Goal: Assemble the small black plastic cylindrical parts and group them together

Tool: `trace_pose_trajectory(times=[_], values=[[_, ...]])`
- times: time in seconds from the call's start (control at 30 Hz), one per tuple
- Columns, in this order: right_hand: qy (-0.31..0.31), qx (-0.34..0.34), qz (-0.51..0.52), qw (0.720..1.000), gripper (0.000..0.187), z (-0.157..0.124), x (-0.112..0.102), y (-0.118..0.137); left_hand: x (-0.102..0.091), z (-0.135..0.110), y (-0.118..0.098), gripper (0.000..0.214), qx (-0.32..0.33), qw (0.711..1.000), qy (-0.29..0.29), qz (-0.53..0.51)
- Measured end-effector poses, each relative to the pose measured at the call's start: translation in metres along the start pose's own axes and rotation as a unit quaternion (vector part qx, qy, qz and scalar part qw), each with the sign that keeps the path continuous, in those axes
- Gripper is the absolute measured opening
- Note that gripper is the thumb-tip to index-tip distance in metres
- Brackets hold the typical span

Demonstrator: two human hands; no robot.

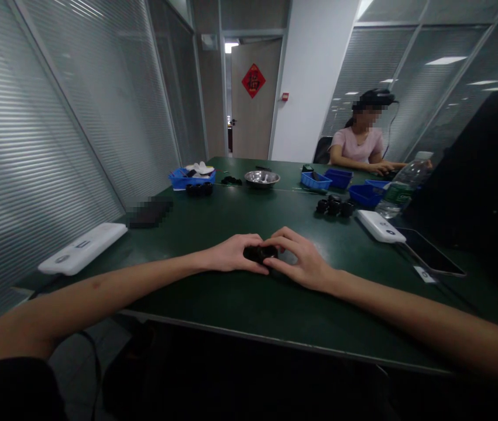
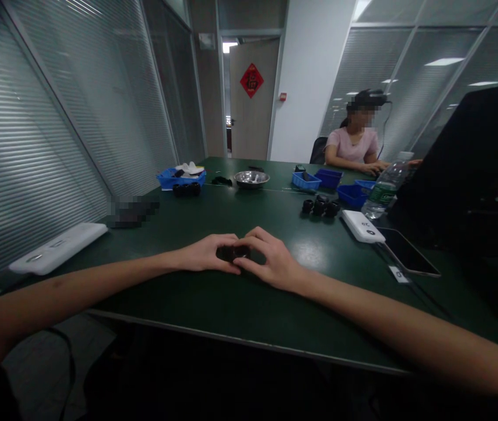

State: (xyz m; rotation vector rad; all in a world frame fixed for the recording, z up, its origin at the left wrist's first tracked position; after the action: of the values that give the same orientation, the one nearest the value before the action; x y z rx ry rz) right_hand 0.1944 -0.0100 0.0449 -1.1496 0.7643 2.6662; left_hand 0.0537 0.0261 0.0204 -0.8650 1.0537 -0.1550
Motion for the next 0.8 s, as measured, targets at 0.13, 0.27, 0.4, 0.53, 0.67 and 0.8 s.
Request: trace_pose_trajectory(times=[0.13, 0.27, 0.4, 0.53, 0.67, 0.8], values=[[0.027, -0.002, 0.007, 1.0, 0.029, -0.003, -0.001, 0.001, -0.004, 0.0, -0.001, 0.04, 0.001, 1.0, -0.001, 0.021], [0.019, 0.003, 0.015, 1.0, 0.028, -0.005, -0.005, 0.001, -0.006, -0.002, -0.001, 0.038, -0.019, 1.0, -0.012, 0.017], [0.012, 0.012, 0.023, 1.0, 0.027, -0.003, -0.004, -0.002, -0.005, -0.002, 0.001, 0.039, -0.04, 0.999, -0.018, 0.005], [0.005, 0.016, 0.026, 1.0, 0.027, -0.002, -0.003, -0.003, -0.005, -0.002, 0.006, 0.05, -0.072, 0.997, -0.022, 0.002], [0.007, 0.014, 0.038, 0.999, 0.027, -0.001, -0.004, -0.002, -0.007, -0.002, 0.009, 0.051, -0.078, 0.997, -0.023, 0.005], [0.027, -0.002, 0.058, 0.998, 0.026, 0.0, -0.003, 0.002, -0.007, -0.001, 0.01, 0.045, -0.079, 0.997, -0.016, 0.009]])
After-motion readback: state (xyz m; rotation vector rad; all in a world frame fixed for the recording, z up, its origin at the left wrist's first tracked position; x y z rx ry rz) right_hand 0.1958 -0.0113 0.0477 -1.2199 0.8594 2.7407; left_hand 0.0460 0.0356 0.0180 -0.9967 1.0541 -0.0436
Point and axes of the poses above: each hand's wrist, its own z-axis towards the middle knuckle, its own x-axis out of the palm, y = z × x, the point moved 7 cm from there along z, towards the middle knuckle, and after that the axes turned 4 degrees about z, right-handed, at the moved point
